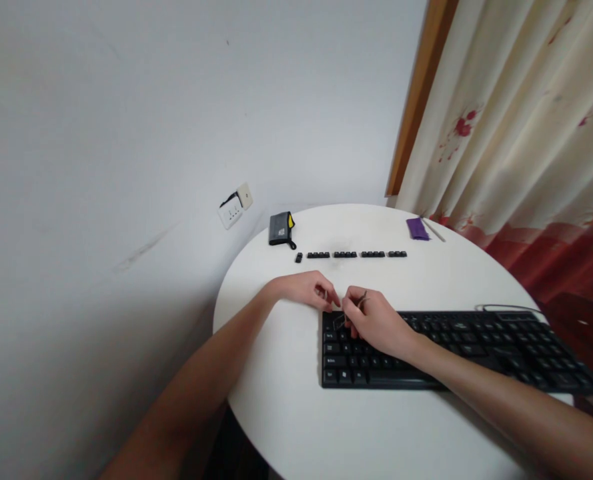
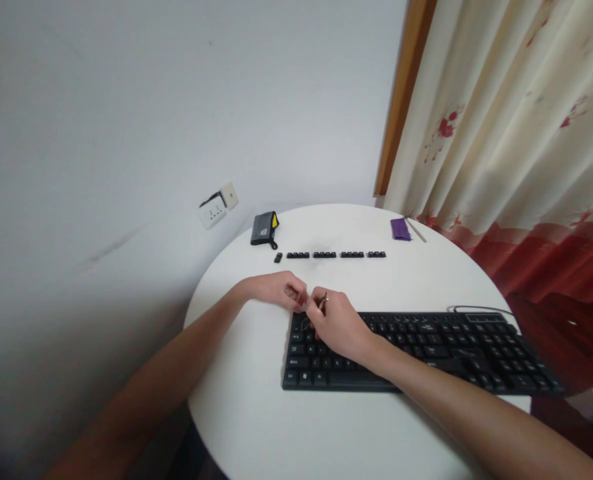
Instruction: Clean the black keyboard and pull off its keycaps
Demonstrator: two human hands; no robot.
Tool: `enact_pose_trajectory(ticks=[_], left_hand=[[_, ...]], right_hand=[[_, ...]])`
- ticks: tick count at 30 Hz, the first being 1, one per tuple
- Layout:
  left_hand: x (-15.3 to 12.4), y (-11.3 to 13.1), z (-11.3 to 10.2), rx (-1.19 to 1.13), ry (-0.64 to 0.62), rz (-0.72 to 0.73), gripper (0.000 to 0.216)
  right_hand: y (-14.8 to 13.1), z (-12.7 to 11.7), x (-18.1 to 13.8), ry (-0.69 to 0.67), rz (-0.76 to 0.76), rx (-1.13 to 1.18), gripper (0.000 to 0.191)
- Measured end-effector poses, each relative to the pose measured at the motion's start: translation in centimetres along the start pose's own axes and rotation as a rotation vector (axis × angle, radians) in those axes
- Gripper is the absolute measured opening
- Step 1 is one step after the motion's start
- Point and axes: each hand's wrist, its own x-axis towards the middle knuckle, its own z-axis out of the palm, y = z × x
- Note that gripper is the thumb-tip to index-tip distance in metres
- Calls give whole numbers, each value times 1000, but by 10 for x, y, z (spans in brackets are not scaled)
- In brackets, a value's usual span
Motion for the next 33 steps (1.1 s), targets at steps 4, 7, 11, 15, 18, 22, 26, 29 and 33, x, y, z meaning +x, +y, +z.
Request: enact_pose_trajectory(ticks=[4, 7, 11, 15, 18, 22, 26, 29, 33], left_hand=[[3, -9, 2, -19, -33, 13, 18], [5, -11, 3, -66, -47, 14, 14], [4, -8, 3, -103, -44, -9, 13], [2, -4, 2, -63, -38, 9, 17], [1, -4, 2, -21, -43, 35, 20], [2, -6, 2, -11, -54, 37, 22], [2, -6, 1, 25, -70, 57, 23], [0, -5, 0, 29, -78, 42, 24], [0, -2, -1, 11, -59, 43, 24]], right_hand=[[-11, 8, 3, 7, -101, -200, 26], [-17, 15, 6, -3, -157, -395, 24], [-20, 16, 8, -31, -168, -529, 16], [-16, 3, 8, -87, -122, -358, 14], [-7, -3, 3, -122, -39, -119, 15], [7, 0, -4, -100, 8, 86, 13], [15, 4, -5, -71, 42, 256, 11], [17, 4, -4, -57, 102, 390, 10], [15, -1, -3, 10, 98, 487, 11]])
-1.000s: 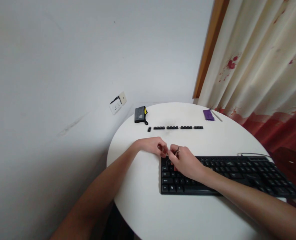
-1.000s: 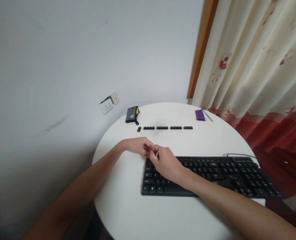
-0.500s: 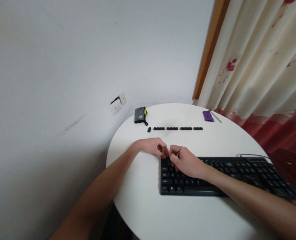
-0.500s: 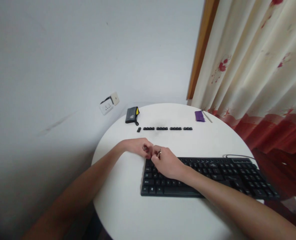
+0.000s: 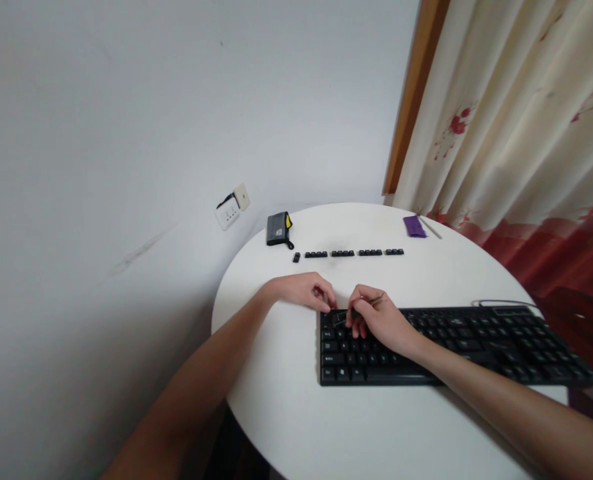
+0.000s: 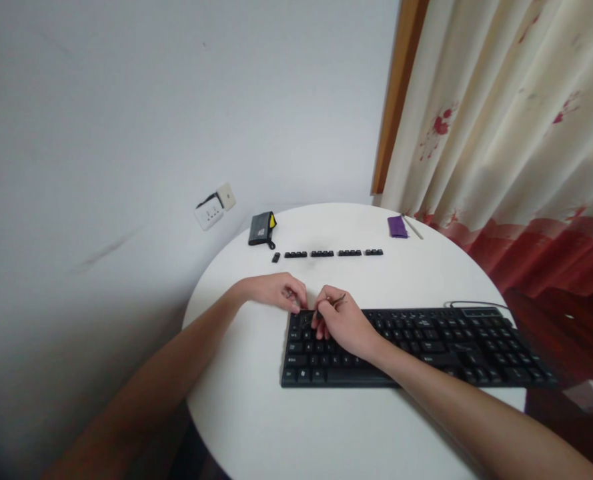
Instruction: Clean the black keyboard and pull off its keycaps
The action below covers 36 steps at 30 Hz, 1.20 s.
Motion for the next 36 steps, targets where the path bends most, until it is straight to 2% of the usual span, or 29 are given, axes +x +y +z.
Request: enact_pose_trajectory(ticks=[5, 9, 13, 17, 26, 36], left_hand=[[5, 6, 1, -85, 233, 60, 29], [11, 9, 9, -277, 290, 78, 34], [18, 7, 20, -502, 263, 93, 35], [22, 8, 27, -600, 263, 132, 35], [19, 19, 26, -520, 116, 77, 29], [18, 16, 26, -574, 58, 35, 39]], right_hand=[[-4, -8, 1, 170, -157, 1, 13], [-5, -13, 2, 228, -235, -16, 17], [-6, -13, 1, 229, -270, -26, 20], [-6, -12, 0, 208, -293, -50, 20], [-2, -13, -5, 159, -344, -287, 21], [-2, -10, -7, 132, -360, -217, 22]])
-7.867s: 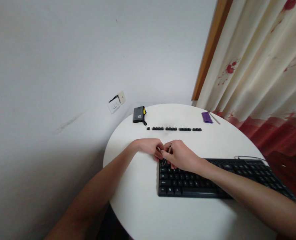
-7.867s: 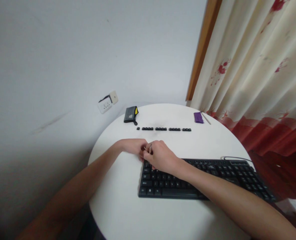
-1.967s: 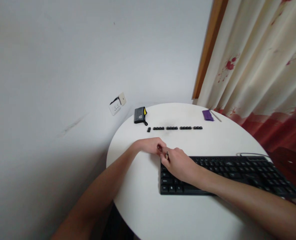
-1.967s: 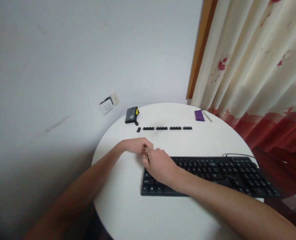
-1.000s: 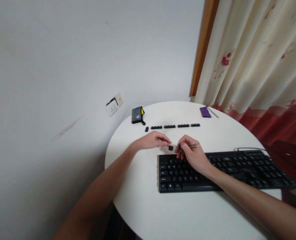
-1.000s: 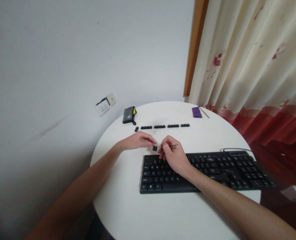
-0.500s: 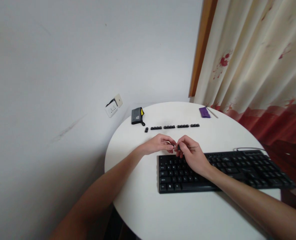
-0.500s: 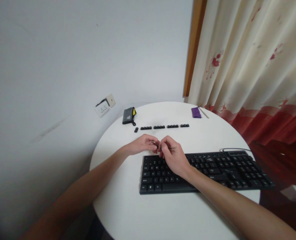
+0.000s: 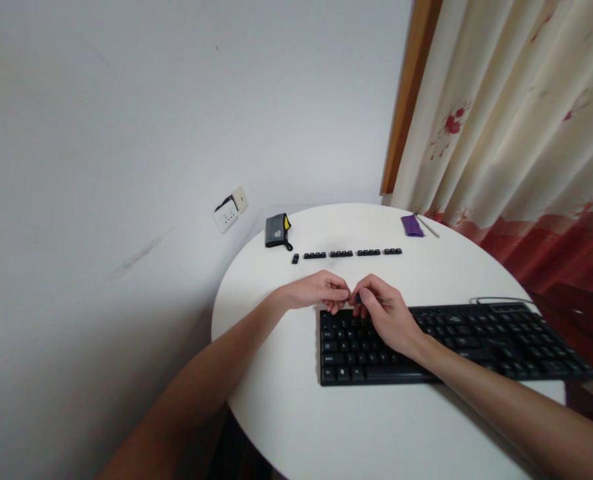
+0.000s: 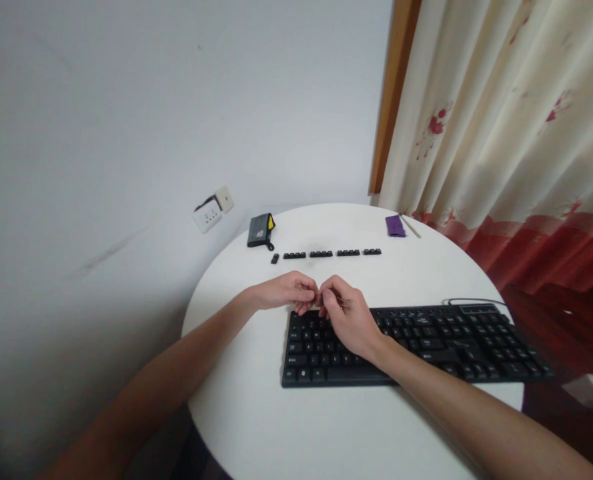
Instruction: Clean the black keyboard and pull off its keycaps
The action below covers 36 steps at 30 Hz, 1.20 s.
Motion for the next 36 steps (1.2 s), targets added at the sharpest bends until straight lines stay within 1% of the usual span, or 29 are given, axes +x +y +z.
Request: enact_pose_trajectory(ticks=[3, 6, 9, 13, 19, 25, 28, 32, 36], left_hand=[[-1, -2, -1, -99, 4, 7, 46], [-1, -5, -2, -248, 14, 37, 53], [2, -10, -3, -398, 63, 72, 47], [4, -15, -5, -483, 37, 59, 38], [2, -15, -7, -458, 19, 55, 39], [3, -11, -4, -341, 97, 101, 32], [4, -9, 0, -299, 131, 102, 32], [4, -5, 3, -286, 146, 66, 34], [3, -1, 5, -268, 135, 60, 36]], right_hand=[[-3, 0, 0, 16, -20, 80, 21], [-5, 0, 0, 32, -37, 161, 19], [-6, 0, 2, 70, -36, 208, 19], [-4, -1, 4, 92, -20, 213, 20], [-5, 1, 4, 88, 4, 212, 20], [-3, 2, 4, 87, 15, 192, 22], [-2, 2, 5, 86, 16, 186, 23], [0, 1, 4, 81, 6, 161, 23], [1, 1, 2, 72, -5, 130, 25]])
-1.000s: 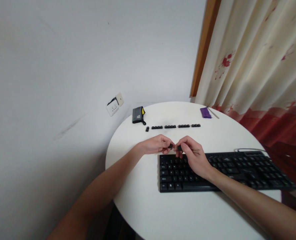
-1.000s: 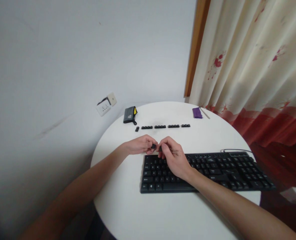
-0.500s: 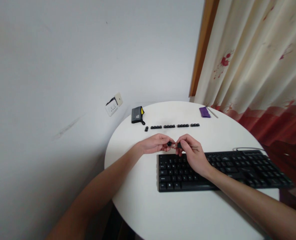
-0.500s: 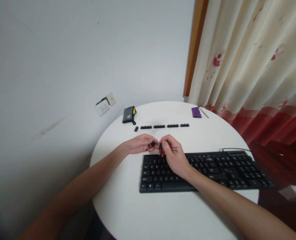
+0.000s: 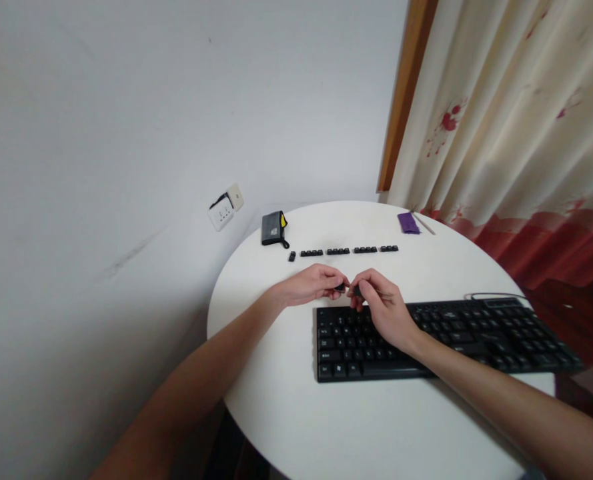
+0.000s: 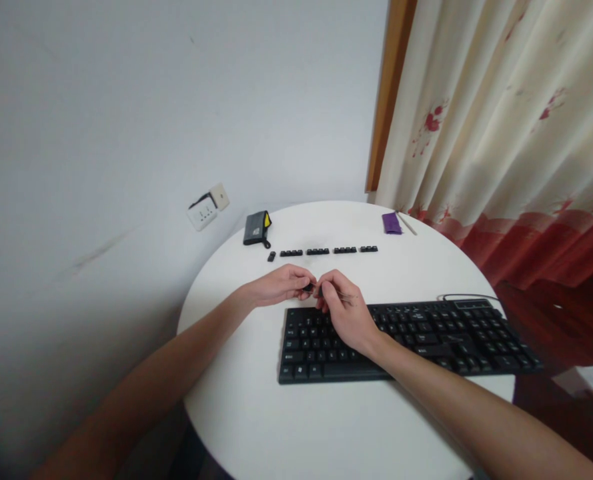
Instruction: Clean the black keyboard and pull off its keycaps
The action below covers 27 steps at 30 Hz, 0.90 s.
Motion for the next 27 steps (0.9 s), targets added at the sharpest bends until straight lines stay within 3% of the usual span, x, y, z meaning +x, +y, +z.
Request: enact_pose_trajectory(ticks=[11, 17, 22, 27], left_hand=[[0, -4, -7, -82, -96, -41, 47], [-1, -4, -10, -134, -140, -70, 48], [2, -11, -13, -275, -107, -6, 46], [3, -13, -15, -378, -68, 5, 32]], right_hand=[[-3, 2, 0, 16, 21, 86, 24], [-5, 3, 3, 12, 103, 245, 22], [-6, 4, 7, 24, 232, 416, 23], [-6, 0, 9, 46, 241, 455, 28]])
